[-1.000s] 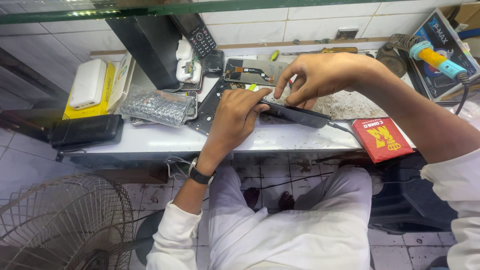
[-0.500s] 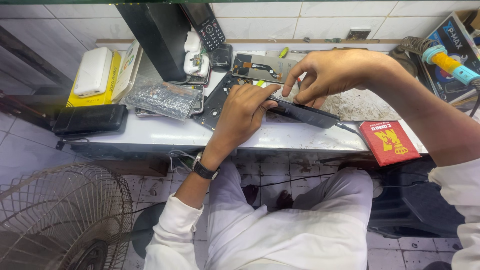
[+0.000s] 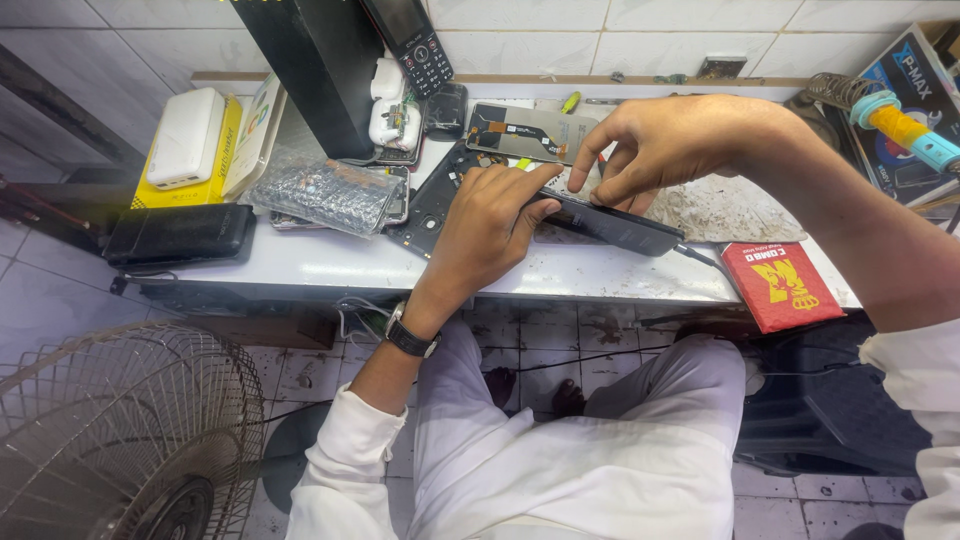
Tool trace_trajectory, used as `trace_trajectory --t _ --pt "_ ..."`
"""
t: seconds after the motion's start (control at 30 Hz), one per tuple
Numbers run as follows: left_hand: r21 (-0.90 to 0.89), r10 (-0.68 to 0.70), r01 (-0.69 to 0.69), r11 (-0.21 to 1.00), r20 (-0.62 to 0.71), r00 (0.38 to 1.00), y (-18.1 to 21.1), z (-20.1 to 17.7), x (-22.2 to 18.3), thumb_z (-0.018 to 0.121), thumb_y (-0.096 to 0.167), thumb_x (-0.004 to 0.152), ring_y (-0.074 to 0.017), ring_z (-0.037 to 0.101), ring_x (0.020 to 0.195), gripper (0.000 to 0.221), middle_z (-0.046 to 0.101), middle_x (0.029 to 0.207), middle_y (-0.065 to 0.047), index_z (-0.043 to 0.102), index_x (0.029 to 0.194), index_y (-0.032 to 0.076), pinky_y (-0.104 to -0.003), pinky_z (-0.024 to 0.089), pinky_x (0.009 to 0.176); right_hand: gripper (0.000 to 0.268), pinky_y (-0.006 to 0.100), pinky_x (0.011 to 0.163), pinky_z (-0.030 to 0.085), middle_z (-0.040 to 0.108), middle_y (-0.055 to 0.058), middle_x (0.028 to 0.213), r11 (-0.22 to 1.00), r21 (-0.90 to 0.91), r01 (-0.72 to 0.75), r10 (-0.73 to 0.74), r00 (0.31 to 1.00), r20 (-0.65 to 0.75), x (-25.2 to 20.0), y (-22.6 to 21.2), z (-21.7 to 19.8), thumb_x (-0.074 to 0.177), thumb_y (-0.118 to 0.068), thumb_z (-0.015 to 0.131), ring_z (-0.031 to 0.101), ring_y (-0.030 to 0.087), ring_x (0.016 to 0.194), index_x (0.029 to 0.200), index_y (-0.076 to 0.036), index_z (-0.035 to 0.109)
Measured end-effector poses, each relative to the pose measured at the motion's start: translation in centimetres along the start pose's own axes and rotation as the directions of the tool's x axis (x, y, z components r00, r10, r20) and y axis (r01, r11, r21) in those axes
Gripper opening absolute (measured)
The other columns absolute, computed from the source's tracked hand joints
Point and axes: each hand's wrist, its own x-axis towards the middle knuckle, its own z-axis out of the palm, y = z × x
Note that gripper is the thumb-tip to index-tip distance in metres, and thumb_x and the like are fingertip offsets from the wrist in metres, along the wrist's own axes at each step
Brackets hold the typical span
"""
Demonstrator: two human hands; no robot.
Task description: The person repairs a disassembled smartphone by connecting internal ribbon cables and installing the battery. They use a small screwdriver to adjust components and a charging cable to test the device. The person then places the back cover onto the phone and secures it.
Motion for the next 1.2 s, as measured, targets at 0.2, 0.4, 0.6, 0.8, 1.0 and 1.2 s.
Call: trace_trajectory --t 0.2,0.4,0.6,0.8,1.0,1.2 --pt "-0.001 -0.018 0.018 1.0 0.008 1.0 0.16 -0.08 -0.13 0.068 0.024 0.101 -0.0277 0.064 0.102 0.038 0.072 0.111 -0.013 0.064 0.133 0.003 -0.039 0.045 0.093 0.04 0.032 0.075 0.059 0.082 0.01 0.098 1.0 -0.006 -0.001 0.001 1.0 -0.01 0.16 0.18 -0.03 0.081 -0.03 0.075 0.08 0.021 0.083 0.119 -0.019 0.074" --pt "0.007 -0.031 0.031 0.999 0.021 0.999 0.16 -0.01 0.0 0.068 0.025 0.102 -0.027 0.064 0.102 0.039 0.072 0.112 -0.013 0.064 0.134 0.003 -0.039 0.045 0.092 0.04 0.032 0.076 0.061 0.082 0.013 0.095 0.999 0.021 0.024 -0.024 1.0 -0.008 0.45 0.56 -0.03 0.081 -0.029 0.075 0.079 0.021 0.08 0.119 -0.017 0.075" --pt "0.01 -0.026 0.026 1.0 0.02 0.999 0.07 0.05 -0.03 0.067 0.026 0.103 -0.0274 0.064 0.103 0.039 0.072 0.113 -0.013 0.064 0.133 0.003 -0.039 0.044 0.092 0.039 0.031 0.076 0.061 0.082 0.012 0.096 0.997 0.069 0.033 -0.033 0.999 0.01 0.62 0.81 -0.06 0.08 -0.028 0.075 0.078 0.02 0.08 0.117 -0.015 0.075" --pt "0.012 -0.022 0.022 1.0 0.021 1.0 0.05 0.09 -0.04 0.067 0.027 0.103 -0.0275 0.064 0.103 0.039 0.072 0.113 -0.013 0.064 0.133 0.004 -0.04 0.045 0.092 0.038 0.031 0.076 0.059 0.082 0.012 0.096 0.998 0.061 0.029 -0.029 1.0 0.003 0.57 0.8 -0.05 0.081 -0.028 0.075 0.078 0.02 0.08 0.117 -0.016 0.075" --pt "0.011 -0.025 0.024 1.0 0.024 0.999 0.04 0.02 -0.01 0.067 0.026 0.102 -0.0276 0.064 0.103 0.038 0.072 0.113 -0.013 0.064 0.133 0.004 -0.039 0.045 0.092 0.038 0.032 0.076 0.06 0.081 0.012 0.096 0.998 0.054 0.02 -0.021 1.0 0.008 0.57 0.72 -0.12 0.081 -0.03 0.076 0.078 0.021 0.08 0.117 -0.018 0.075" --pt "0.003 -0.016 0.016 1.0 0.013 1.0 0.02 0.06 -0.05 0.067 0.026 0.103 -0.0272 0.064 0.104 0.038 0.072 0.114 -0.013 0.064 0.133 0.003 -0.039 0.045 0.093 0.039 0.032 0.076 0.06 0.081 0.013 0.097 0.998 0.061 0.03 -0.03 1.0 0.007 0.62 0.72 -0.11 0.081 -0.029 0.076 0.078 0.022 0.08 0.117 -0.017 0.076"
